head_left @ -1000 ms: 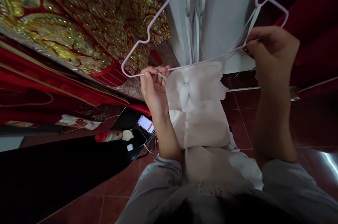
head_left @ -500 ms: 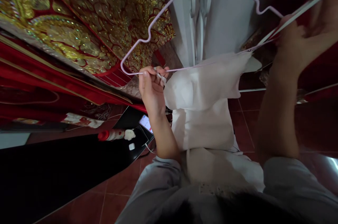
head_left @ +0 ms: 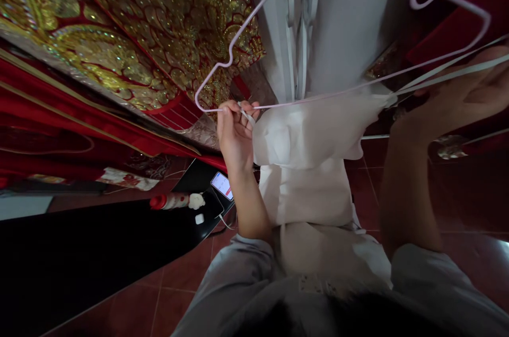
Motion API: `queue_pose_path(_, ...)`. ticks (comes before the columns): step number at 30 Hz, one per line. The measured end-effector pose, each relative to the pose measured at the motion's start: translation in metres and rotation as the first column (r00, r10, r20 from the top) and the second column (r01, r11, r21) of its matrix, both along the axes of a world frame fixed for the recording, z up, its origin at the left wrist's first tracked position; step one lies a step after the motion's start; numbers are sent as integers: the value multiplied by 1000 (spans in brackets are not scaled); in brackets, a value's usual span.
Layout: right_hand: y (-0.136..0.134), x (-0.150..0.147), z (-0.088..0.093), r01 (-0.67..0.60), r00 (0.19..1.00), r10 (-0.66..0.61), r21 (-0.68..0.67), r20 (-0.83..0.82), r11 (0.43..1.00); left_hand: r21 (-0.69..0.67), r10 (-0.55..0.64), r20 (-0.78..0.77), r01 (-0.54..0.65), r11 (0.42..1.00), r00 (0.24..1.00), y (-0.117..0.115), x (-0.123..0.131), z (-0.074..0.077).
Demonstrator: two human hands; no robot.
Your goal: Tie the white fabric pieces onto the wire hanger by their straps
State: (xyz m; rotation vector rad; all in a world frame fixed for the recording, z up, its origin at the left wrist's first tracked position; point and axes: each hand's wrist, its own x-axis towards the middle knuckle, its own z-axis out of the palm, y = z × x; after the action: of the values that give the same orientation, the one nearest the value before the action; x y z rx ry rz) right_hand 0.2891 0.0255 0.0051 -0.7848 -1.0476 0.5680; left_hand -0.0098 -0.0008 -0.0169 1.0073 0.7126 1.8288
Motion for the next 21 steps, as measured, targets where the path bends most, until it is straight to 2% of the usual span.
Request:
queue_pose_path(4,-4,-20,1,9,991,-8,-9,134,1000,-23,71,-65,-73,997,995,0,6,-3)
queue_pose_path(7,-8,-35,-3,79,970,-109,142,217,987,-33,75,-85,-78,996,994,-2,12,-4)
queue_pose_path(9,-10,-42,-5,76,951,-130,197,280,977,-44,75,-71,-78,996,995,-4,16,-4)
queue_pose_path(12,-10,-46,-7,19,931,-58,109,361,994,-39,76,-54,-78,996,996,-9,21,-4)
queue_pose_path(14,-9,-46,-7,13,935,-42,84,353,996,-20,98,-81,-100,995,992,-10,17,-6)
queue_pose_path(15,-8,-45,-7,12,940,-42,93,338,996,-2,138,-109,-139,990,984,-10,13,-7)
queue_pose_path(17,-7,-43,-7,13,951,-43,101,307,995,71,298,-151,-290,954,943,-8,-2,-12)
queue_pose_path(19,-5,-42,-8,11,952,-37,88,302,996,168,477,-150,-453,875,866,-5,-20,-15)
queue_pose_path(21,-3,-40,-10,-3,947,-19,68,320,998,241,570,-131,-532,812,811,-1,-37,-15)
